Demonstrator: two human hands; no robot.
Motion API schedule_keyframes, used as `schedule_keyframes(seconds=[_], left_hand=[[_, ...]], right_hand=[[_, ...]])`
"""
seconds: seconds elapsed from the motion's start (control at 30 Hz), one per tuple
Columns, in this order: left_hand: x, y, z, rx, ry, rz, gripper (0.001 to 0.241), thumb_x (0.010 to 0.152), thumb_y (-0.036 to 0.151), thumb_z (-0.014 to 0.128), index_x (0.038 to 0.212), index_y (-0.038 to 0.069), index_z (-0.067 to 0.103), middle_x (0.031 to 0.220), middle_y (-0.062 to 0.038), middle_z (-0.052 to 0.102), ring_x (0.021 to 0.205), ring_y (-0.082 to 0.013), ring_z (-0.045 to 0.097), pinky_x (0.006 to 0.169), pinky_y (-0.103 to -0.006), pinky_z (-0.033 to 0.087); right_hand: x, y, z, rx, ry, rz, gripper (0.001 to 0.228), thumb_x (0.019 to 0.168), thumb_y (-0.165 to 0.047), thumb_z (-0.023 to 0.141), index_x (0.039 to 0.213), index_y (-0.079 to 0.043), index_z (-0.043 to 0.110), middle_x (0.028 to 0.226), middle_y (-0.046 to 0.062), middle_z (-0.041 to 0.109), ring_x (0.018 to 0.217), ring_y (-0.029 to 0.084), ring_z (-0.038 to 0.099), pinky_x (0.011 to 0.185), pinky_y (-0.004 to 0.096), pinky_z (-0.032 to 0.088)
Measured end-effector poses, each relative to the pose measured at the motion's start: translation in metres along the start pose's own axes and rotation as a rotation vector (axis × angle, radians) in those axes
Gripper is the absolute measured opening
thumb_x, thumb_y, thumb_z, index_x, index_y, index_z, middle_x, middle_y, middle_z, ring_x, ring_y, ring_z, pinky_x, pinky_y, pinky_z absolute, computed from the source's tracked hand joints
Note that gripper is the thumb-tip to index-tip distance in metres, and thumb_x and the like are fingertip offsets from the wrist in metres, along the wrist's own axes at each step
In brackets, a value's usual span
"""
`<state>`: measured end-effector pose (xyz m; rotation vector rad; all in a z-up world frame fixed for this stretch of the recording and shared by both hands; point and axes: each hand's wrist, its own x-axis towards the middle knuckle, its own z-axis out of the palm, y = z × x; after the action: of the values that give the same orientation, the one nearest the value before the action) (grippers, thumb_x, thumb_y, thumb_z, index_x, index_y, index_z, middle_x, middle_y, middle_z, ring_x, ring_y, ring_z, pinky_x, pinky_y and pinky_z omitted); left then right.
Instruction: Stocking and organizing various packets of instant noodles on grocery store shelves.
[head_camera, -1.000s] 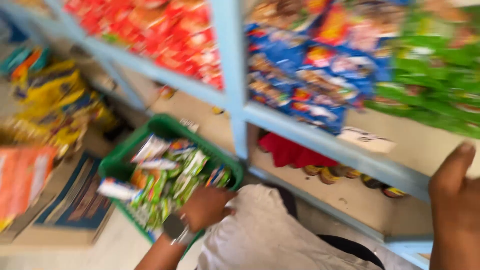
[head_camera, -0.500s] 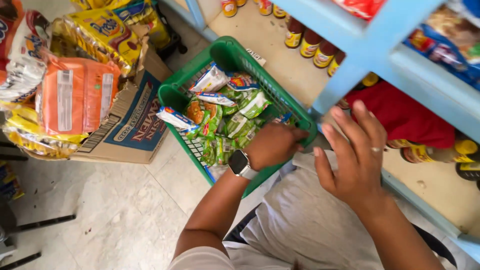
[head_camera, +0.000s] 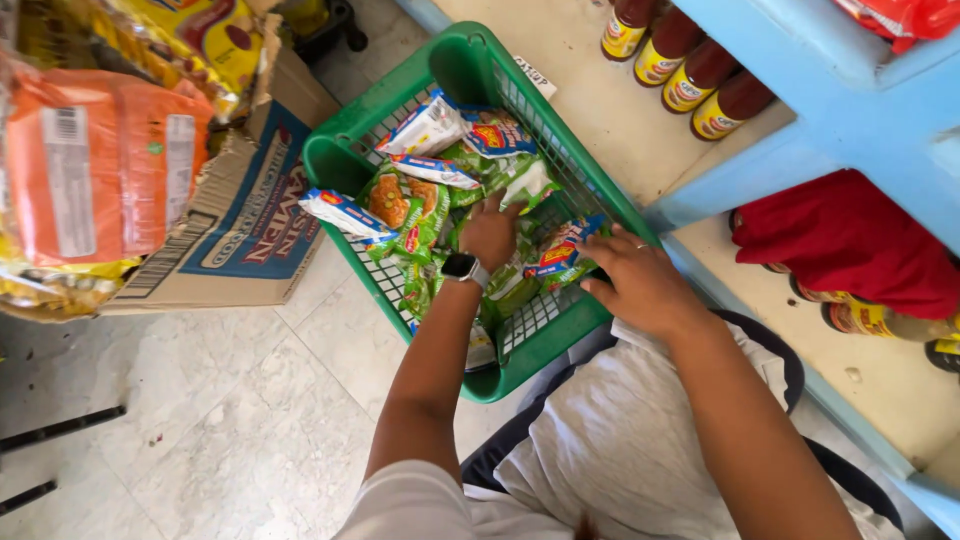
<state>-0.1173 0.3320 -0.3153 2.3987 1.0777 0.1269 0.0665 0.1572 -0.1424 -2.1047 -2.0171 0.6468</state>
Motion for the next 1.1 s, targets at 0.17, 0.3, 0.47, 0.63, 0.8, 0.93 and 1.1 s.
schedule_keyframes(seconds=[0.17,0.3,0.47,0.63,0.8,0.93,1.1], left_hand=[[0.047,0.024,0.015,-0.070,0.225,0.001,0.063,0.099,0.031,0.064,0.157,0.021,0.044,0.149,-0.017,0.050,0.123,-0.0451,0.054,0.100,-0.0528,0.050],[0.059,0.054,0.013,0.043,0.239,-0.371,0.091,0.077,0.051,0.073,0.153,0.017,0.036,0.145,-0.012,0.046,0.127,-0.0388,0.048,0.100,-0.0514,0.047],[0.071,0.025,0.058,0.182,0.269,-0.487,0.072,0.094,0.018,0.065,0.159,0.024,0.036,0.149,-0.008,0.046,0.122,-0.0373,0.052,0.098,-0.0498,0.050],[0.046,0.002,0.061,0.149,0.174,-0.135,0.076,0.083,0.018,0.074,0.151,0.018,0.040,0.144,-0.015,0.047,0.123,-0.0442,0.050,0.104,-0.0488,0.044],[0.030,0.025,0.054,0.020,0.262,-0.118,0.077,0.079,0.011,0.073,0.149,0.024,0.045,0.141,-0.009,0.055,0.126,-0.0373,0.054,0.106,-0.0448,0.047],[0.022,0.035,0.058,-0.281,0.286,-0.302,0.063,0.091,0.020,0.070,0.149,0.018,0.046,0.138,-0.017,0.063,0.111,-0.0417,0.066,0.090,-0.0513,0.054],[-0.002,0.050,0.040,-0.470,0.389,-0.298,0.066,0.099,0.033,0.067,0.152,0.007,0.038,0.116,-0.029,0.070,0.104,-0.0457,0.068,0.087,-0.0524,0.054]], right_hand=[[0.003,0.001,-0.017,0.101,0.007,0.066,0.053,0.089,-0.028,0.070,0.139,-0.016,0.060,0.138,0.016,0.061,0.130,0.039,0.053,0.105,0.049,0.045],[0.004,0.004,-0.015,0.173,-0.011,0.102,0.052,0.089,-0.027,0.070,0.138,-0.015,0.061,0.129,0.018,0.066,0.118,0.038,0.062,0.099,0.047,0.050],[0.002,0.013,-0.013,0.241,0.007,0.068,0.051,0.088,-0.025,0.070,0.138,-0.015,0.061,0.125,0.019,0.068,0.114,0.039,0.063,0.096,0.047,0.051],[0.006,0.023,-0.014,0.235,0.033,0.134,0.049,0.088,-0.026,0.068,0.137,-0.020,0.062,0.125,0.016,0.068,0.110,0.037,0.065,0.090,0.047,0.053],[0.006,0.028,-0.013,0.259,0.041,0.165,0.048,0.089,-0.026,0.067,0.136,-0.021,0.063,0.122,0.014,0.070,0.108,0.035,0.067,0.090,0.046,0.054],[0.005,0.035,-0.008,0.316,0.078,0.175,0.045,0.089,-0.024,0.067,0.134,-0.021,0.064,0.122,0.013,0.071,0.108,0.035,0.068,0.090,0.046,0.054],[0.004,0.037,-0.005,0.317,0.128,0.133,0.044,0.088,-0.022,0.069,0.132,-0.018,0.066,0.122,0.015,0.071,0.108,0.036,0.067,0.091,0.045,0.054]])
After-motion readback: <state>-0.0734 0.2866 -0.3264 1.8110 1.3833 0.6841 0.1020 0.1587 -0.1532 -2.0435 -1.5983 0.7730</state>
